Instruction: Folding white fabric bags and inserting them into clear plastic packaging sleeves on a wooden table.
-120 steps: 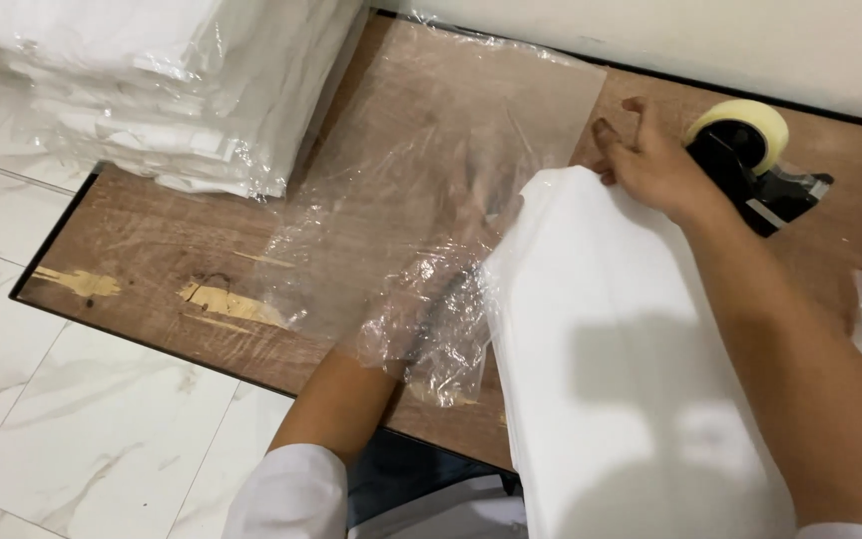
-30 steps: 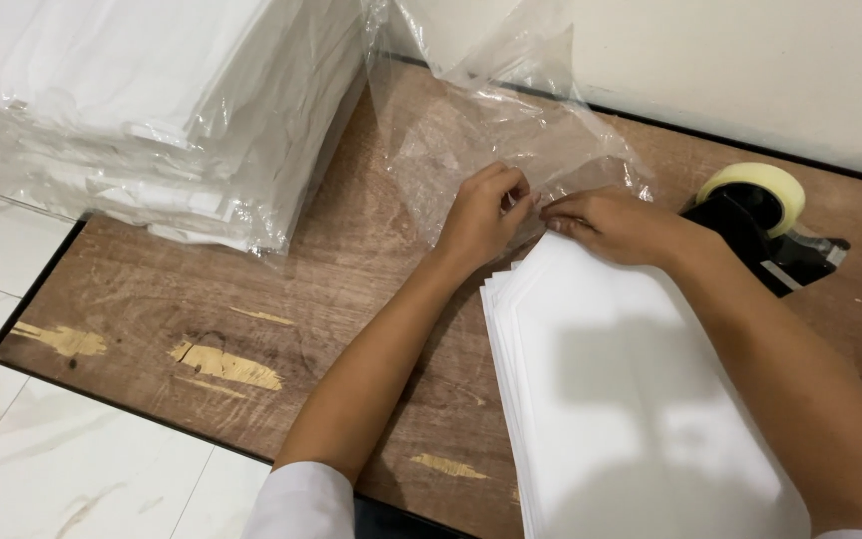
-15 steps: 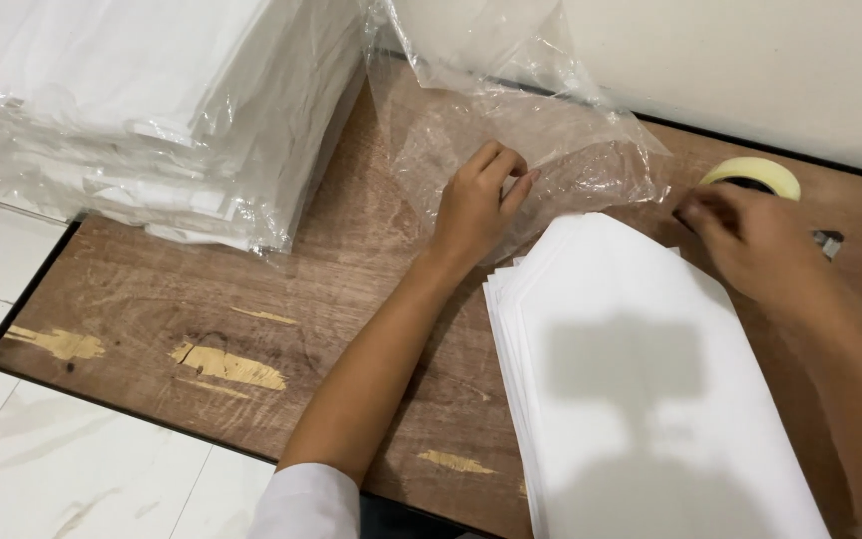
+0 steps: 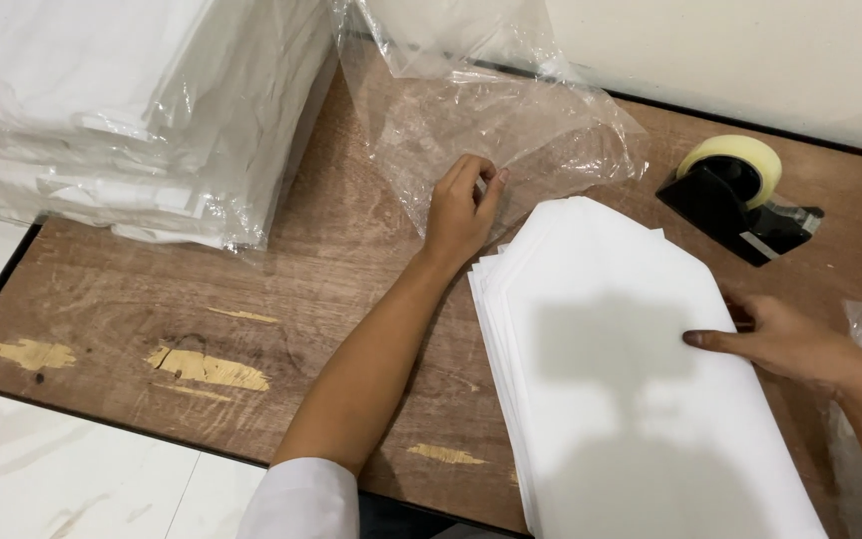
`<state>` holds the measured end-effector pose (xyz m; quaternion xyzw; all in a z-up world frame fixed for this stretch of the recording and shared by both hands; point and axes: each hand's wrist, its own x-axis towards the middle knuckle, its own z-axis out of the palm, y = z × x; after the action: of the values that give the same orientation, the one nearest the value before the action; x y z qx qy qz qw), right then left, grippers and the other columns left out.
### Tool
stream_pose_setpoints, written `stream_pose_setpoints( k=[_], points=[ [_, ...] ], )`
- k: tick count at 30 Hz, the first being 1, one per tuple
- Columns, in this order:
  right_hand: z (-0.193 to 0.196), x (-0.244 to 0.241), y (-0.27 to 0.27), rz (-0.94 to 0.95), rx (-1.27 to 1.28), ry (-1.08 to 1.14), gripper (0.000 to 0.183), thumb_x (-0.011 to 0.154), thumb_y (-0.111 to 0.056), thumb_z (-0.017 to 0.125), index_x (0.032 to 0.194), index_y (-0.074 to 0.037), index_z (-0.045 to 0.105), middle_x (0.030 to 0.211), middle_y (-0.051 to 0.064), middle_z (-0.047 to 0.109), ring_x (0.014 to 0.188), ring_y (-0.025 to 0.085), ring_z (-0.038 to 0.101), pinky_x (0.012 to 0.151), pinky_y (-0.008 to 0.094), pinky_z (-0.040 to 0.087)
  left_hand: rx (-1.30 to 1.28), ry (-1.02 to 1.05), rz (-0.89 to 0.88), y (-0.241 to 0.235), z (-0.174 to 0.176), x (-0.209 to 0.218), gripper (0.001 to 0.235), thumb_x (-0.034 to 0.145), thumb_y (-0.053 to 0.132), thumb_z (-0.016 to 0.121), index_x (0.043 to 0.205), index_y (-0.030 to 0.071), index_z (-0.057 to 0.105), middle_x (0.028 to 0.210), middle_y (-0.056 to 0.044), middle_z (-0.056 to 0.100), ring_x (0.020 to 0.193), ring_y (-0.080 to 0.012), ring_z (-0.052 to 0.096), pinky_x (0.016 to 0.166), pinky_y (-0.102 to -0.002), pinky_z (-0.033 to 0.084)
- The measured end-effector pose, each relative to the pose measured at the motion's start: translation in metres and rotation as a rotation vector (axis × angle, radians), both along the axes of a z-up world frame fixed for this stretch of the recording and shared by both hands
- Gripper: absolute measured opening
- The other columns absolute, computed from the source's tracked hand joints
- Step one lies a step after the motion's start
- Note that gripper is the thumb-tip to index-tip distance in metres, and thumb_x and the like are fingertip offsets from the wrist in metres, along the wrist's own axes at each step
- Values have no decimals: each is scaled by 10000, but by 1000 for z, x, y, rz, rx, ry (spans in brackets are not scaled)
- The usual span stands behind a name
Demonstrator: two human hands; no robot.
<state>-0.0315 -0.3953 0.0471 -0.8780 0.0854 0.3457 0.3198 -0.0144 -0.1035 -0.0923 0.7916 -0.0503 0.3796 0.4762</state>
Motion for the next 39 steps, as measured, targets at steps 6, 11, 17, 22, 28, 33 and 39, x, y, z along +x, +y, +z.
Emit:
stream_pose_setpoints(
  k=[6, 11, 17, 22, 28, 33, 39],
  points=[
    [-17, 8, -3, 154, -205, -87, 603, 713, -192, 736, 1300, -145, 606, 1234, 38, 698, 1110, 225, 639, 971, 328, 446, 26, -22, -3, 0, -3, 2, 141, 939, 142, 542, 839, 43, 551, 797, -43, 545, 622, -145, 483, 557, -277, 404],
    [-9, 0, 8, 57, -174, -49, 461, 742, -117, 727, 1192, -32, 675, 1133, 112, 742, 995, 268, 679, 882, 348, 479, 63, -24, -9, -2, -4, 1, 112, 935, 127, 547, 864, 41, 560, 807, -37, 542, 608, -144, 483, 556, -275, 403],
    [-14, 1, 4, 71, -231, -68, 383, 725, -193, 756, 1076, -41, 739, 1012, 109, 771, 929, 262, 668, 822, 331, 449, 54, -17, -23, -1, -3, 0, 119, 940, 133, 537, 864, 45, 558, 804, -39, 548, 647, -151, 494, 570, -278, 413],
    [-25, 1, -2, 97, -288, -102, 419, 721, -266, 744, 1105, -100, 708, 1027, 90, 769, 995, 264, 643, 878, 320, 414, 59, -50, -29, 0, -5, 2, 118, 945, 138, 530, 867, 51, 548, 827, -39, 524, 605, -143, 467, 553, -271, 405],
    [-24, -16, 5, -145, 185, -41, 684, 742, 46, 587, 1392, -99, 432, 1309, 118, 583, 1184, 283, 538, 1013, 422, 405, 27, -42, -75, 2, 2, -2, 117, 943, 129, 536, 859, 47, 540, 868, -40, 512, 574, -137, 455, 544, -264, 397],
    [-31, -17, -9, -230, 336, -57, 674, 733, 134, 551, 1368, -42, 407, 1295, 173, 563, 1147, 338, 533, 969, 486, 424, 15, -44, -140, 6, 2, -1, 107, 934, 132, 564, 870, 47, 550, 901, -40, 500, 570, -128, 428, 540, -248, 386],
    [-49, -2, -43, -98, 352, -204, 757, 680, 123, 593, 1392, -55, 404, 1298, 129, 549, 1170, 281, 517, 977, 459, 422, -15, 155, -318, 18, 20, -8, 112, 897, 178, 625, 832, 100, 577, 1049, -36, 516, 720, -106, 478, 573, -216, 419]
  ],
)
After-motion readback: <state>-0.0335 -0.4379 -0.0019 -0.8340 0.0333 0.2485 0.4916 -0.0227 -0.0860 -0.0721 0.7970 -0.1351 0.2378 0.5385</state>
